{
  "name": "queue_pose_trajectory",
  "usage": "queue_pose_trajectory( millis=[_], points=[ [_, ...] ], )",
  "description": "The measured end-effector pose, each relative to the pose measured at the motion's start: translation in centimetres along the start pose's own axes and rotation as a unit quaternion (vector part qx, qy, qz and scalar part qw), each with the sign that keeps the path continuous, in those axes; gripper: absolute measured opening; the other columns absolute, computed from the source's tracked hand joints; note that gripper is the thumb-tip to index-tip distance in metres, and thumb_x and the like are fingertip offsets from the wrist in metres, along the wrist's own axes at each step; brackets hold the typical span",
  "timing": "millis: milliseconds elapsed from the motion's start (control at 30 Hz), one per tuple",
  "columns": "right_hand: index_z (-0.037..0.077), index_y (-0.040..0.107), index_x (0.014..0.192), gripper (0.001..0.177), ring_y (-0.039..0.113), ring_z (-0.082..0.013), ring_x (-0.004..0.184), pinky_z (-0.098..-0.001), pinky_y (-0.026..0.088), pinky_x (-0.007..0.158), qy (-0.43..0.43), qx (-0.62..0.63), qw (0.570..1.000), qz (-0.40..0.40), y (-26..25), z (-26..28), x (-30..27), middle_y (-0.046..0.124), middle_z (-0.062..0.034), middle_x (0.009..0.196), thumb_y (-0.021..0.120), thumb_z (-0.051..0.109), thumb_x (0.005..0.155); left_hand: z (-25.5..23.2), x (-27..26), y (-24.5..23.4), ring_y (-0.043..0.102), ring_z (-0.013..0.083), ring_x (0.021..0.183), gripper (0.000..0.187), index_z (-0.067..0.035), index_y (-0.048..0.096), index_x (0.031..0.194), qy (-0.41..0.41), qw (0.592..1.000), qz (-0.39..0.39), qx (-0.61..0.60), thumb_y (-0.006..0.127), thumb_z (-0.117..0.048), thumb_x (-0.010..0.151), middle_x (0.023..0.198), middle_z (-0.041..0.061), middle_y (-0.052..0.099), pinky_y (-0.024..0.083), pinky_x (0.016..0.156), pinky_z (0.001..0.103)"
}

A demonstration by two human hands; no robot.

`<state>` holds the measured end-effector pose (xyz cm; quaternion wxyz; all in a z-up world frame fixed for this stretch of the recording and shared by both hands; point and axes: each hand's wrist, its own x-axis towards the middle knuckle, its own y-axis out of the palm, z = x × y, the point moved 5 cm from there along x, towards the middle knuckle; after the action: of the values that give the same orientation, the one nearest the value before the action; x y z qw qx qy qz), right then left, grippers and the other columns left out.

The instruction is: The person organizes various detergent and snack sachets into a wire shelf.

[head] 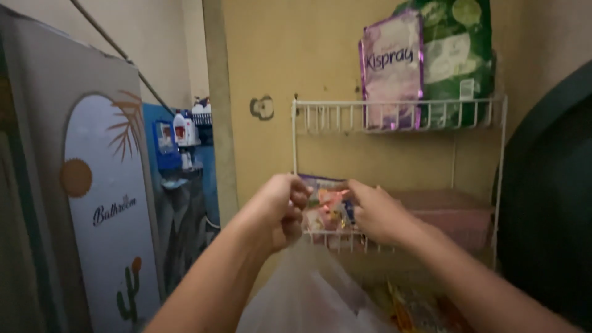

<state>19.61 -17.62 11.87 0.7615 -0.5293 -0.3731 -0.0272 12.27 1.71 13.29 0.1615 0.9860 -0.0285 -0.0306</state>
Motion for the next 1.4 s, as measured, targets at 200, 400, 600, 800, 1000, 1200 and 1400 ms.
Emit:
queue_pose_trajectory(
  millis=[200, 400, 600, 800, 1000, 1200, 1400],
  points=[
    [0.009, 0.053, 0.137, 0.062, 0.057, -0.0379, 0.126, -0.0486, 0.046, 0.108, 0.018, 0.091, 0.994, -0.054, -2.3, 2.5, -0.1, 0.064, -0.0241, 0.127, 0.068, 0.018, 0.077, 0.4, 1.6, -0.7, 0.021, 0.0042, 0.035, 0.012, -0.017, 0.055, 0.076, -0.004, 1.000, 0.011, -0.028, 0.056, -0.016, 0.088, 0.053, -0.011, 0.038, 0.014, 0.034, 0.023],
    [0.012, 0.037, 0.151, 0.092, 0.053, -0.0382, 0.132, -0.0535, 0.042, 0.110, 0.118, -0.001, 0.991, 0.056, -1.8, 3.6, -0.4, 0.057, -0.0220, 0.139, 0.083, 0.039, 0.076, 1.0, 2.3, -0.3, 0.021, 0.0047, 0.036, 0.007, -0.014, 0.058, 0.081, -0.014, 1.000, 0.013, 0.009, 0.054, -0.018, 0.086, 0.052, -0.011, 0.035, 0.015, 0.033, 0.023],
    [0.022, 0.054, 0.140, 0.090, 0.038, -0.0364, 0.145, -0.0605, 0.027, 0.118, 0.146, -0.083, 0.982, 0.084, -1.8, 3.3, 0.1, 0.047, -0.0145, 0.150, 0.090, 0.055, 0.064, 1.3, 3.1, -1.2, 0.022, 0.0037, 0.036, 0.015, -0.009, 0.063, 0.094, -0.029, 1.000, 0.006, 0.008, 0.052, -0.018, 0.089, 0.053, -0.012, 0.037, 0.017, 0.034, 0.021],
    [0.024, 0.037, 0.154, 0.116, 0.038, -0.0431, 0.143, -0.0572, 0.028, 0.118, 0.182, -0.102, 0.973, 0.103, -2.3, 2.7, 0.8, 0.050, -0.0156, 0.149, 0.089, 0.064, 0.058, 1.5, 1.5, -0.7, 0.022, 0.0025, 0.037, 0.016, -0.010, 0.061, 0.100, -0.025, 0.999, -0.006, 0.031, 0.051, -0.018, 0.090, 0.056, -0.012, 0.041, 0.017, 0.035, 0.021],
    [0.015, 0.066, 0.130, 0.099, 0.064, -0.0294, 0.122, -0.0395, 0.049, 0.104, 0.118, -0.018, 0.991, 0.063, -2.0, 1.0, 1.8, 0.069, -0.0164, 0.127, 0.097, 0.056, 0.046, 1.8, 2.1, -1.1, 0.022, 0.0024, 0.037, 0.015, -0.011, 0.061, 0.100, -0.026, 0.999, -0.002, 0.031, 0.052, -0.016, 0.089, 0.057, -0.012, 0.040, 0.016, 0.035, 0.021],
    [0.007, 0.075, 0.108, 0.064, 0.072, -0.0229, 0.090, -0.0375, 0.055, 0.081, -0.070, 0.036, 0.993, 0.091, -2.1, 1.8, 2.2, 0.078, -0.0143, 0.100, 0.092, 0.043, 0.058, 2.4, 1.9, -0.8, 0.023, 0.0033, 0.038, 0.009, -0.013, 0.062, 0.091, -0.028, 0.999, -0.009, 0.042, 0.055, -0.017, 0.087, 0.057, -0.010, 0.043, 0.017, 0.035, 0.022],
    [0.012, 0.071, 0.118, 0.057, 0.075, -0.0244, 0.089, -0.0395, 0.060, 0.076, -0.065, 0.079, 0.992, 0.070, -4.4, 3.7, 0.7, 0.077, -0.0122, 0.103, 0.085, 0.037, 0.069, 3.2, 1.7, -1.0, 0.023, 0.0055, 0.040, 0.005, -0.013, 0.053, 0.088, -0.015, 0.999, -0.028, 0.034, 0.056, -0.017, 0.088, 0.058, -0.009, 0.042, 0.016, 0.037, 0.025]
  ],
)
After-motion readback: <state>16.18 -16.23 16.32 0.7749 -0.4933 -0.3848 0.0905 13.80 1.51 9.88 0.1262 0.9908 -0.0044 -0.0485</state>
